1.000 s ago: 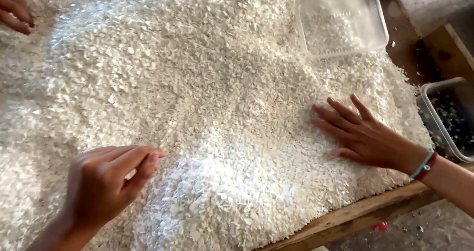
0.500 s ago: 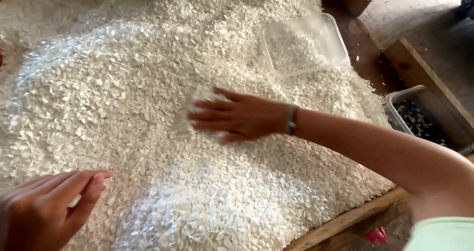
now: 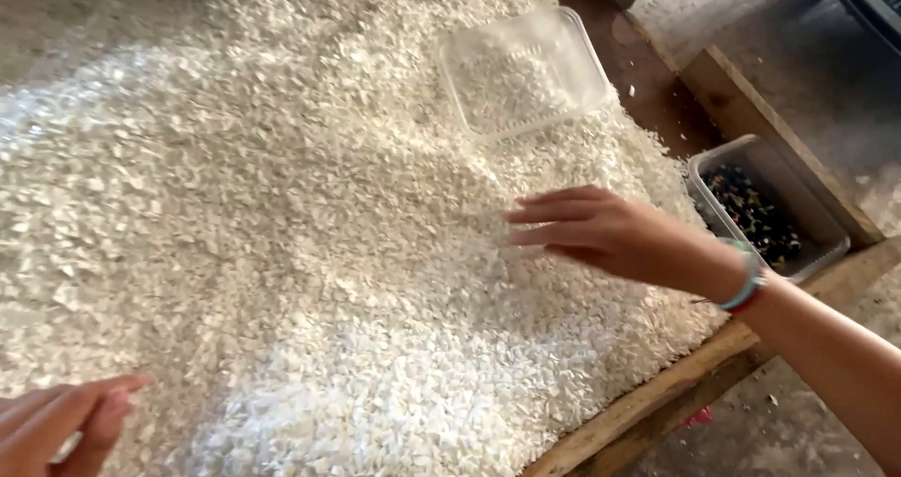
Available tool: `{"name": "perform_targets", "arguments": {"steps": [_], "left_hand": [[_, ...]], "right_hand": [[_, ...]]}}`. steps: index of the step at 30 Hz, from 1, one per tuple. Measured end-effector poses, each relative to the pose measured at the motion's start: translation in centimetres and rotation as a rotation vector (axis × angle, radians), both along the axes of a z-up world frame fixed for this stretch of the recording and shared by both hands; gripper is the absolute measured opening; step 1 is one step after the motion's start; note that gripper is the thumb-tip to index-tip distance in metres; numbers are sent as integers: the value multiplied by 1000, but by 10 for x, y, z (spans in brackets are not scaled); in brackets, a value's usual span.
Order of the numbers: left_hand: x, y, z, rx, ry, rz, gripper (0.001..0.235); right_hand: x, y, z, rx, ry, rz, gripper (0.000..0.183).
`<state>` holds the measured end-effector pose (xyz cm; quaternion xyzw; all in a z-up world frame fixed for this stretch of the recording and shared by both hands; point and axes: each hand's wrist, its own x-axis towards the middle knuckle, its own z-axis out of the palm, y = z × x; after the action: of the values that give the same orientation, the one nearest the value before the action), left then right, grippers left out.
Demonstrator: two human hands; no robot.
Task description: The person sorts white rice on a wooden table by hand, picking out dark impurities and placing them into a nearby container. Another person works alongside, also sorting the rice. The camera wearer repeatedly spreads and sifts the rice to locate and remove contaminants.
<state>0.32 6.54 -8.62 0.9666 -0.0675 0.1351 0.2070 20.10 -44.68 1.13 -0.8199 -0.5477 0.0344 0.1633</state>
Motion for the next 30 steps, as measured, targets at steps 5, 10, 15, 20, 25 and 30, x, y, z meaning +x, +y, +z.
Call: {"name": "perform_targets", "arguments": {"steps": [5, 10, 15, 20, 25, 30], "left_hand": [[-16, 15, -27, -164, 89, 188, 24], [-14, 52, -66, -180, 241, 214, 30], [-12, 114, -185, -380, 119, 240, 30], [-7, 62, -104, -423, 167, 310, 34], [-16, 36, -55, -309, 170, 294, 34], [-16, 51, -75, -315, 144, 249, 31]], "right_hand": [[-18, -25, -5, -91, -7, -167, 23], [-26, -22, -21, -119, -38, -197, 24], [-20, -19, -26, -42, 47, -278, 17], [-17, -15, -22, -20, 91, -228, 18], [-17, -19, -31, -17, 73, -216, 21], [-17, -18, -34, 5, 123, -216, 12]]}}
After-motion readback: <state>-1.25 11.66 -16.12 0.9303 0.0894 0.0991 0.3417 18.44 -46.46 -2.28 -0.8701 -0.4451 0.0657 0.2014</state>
